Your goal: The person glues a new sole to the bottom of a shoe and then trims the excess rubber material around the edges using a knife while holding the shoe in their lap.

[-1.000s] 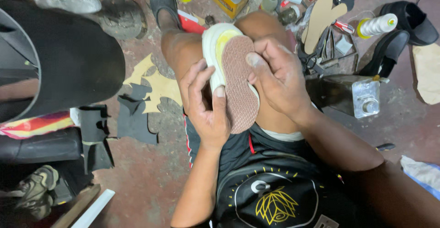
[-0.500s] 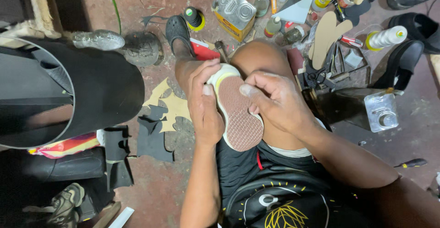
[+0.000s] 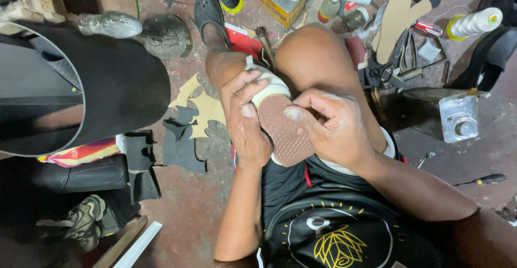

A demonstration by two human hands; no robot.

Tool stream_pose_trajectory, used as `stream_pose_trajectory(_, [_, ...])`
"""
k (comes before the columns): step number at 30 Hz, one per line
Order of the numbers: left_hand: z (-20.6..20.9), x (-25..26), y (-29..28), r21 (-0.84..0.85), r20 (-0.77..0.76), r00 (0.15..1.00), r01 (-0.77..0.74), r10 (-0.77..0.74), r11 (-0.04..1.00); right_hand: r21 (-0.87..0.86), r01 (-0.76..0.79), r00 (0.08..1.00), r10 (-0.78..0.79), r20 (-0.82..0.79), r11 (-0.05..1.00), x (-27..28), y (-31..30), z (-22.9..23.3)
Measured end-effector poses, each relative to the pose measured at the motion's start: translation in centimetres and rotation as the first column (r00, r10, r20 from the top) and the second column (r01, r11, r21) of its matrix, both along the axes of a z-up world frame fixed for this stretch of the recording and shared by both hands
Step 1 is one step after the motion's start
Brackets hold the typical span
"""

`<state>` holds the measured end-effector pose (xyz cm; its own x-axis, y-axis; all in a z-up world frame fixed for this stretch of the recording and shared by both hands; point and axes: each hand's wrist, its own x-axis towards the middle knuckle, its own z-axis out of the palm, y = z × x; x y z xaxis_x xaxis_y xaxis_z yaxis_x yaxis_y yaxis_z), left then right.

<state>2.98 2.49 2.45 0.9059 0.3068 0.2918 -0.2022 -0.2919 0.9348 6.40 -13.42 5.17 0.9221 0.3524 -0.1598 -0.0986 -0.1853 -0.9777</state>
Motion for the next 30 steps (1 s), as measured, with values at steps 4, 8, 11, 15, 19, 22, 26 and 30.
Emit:
stream_pose_trajectory(4, [-0.1, -0.1, 0.0, 0.027, 0.017, 1.000, -0.009, 0.009, 1.000, -0.059, 0.006, 0.999, -0.004, 0.040, 0.998, 0.0, 0.2, 0.2])
stream_pose_trajectory(8, [-0.1, -0.2, -0.1, 0.025, 0.027, 0.999, -0.020, 0.019, 0.999, -0.060, -0.006, 0.999, 0.009, 0.049, 0.998, 0.1, 0.3, 0.5])
stream_pose_trajectory(11, [-0.1, -0.4, 0.0, 0.007, 0.029, 0.999, -0.014, 0.014, 1.000, -0.095, -0.020, 0.999, 0.024, 0.037, 0.995, 0.1, 0.3, 0.5])
stream_pose_trajectory(15, [-0.2, -0.5, 0.3, 0.036, 0.024, 1.000, -0.005, 0.004, 0.999, -0.087, -0.017, 0.999, 0.021, 0.048, 0.996, 0.3, 0.4, 0.8])
stream_pose_trajectory(19, [-0.4, -0.5, 0.5, -0.031, -0.008, 1.000, -0.020, 0.020, 0.999, -0.146, -0.017, 0.992, 0.035, 0.120, 0.989, 0.4, 0.7, 1.1])
stream_pose_trajectory(22, [-0.3, -0.4, 0.8, -0.017, -0.008, 1.000, -0.012, 0.012, 1.000, -0.202, -0.013, 0.973, 0.059, 0.225, 0.979, 0.7, 0.8, 1.5])
stream_pose_trajectory(26, [-0.4, -0.2, 1.0, -0.061, 0.020, 0.998, 0.065, -0.064, 0.996, -0.278, 0.010, 0.911, 0.106, 0.400, 0.960, 0.5, 0.9, 1.7])
stream_pose_trajectory(30, [-0.4, 0.1, 1.2, -0.084, 0.048, 0.992, 0.122, -0.119, 0.989, -0.346, 0.016, 0.864, 0.161, 0.477, 0.938, 0.7, 1.0, 1.9])
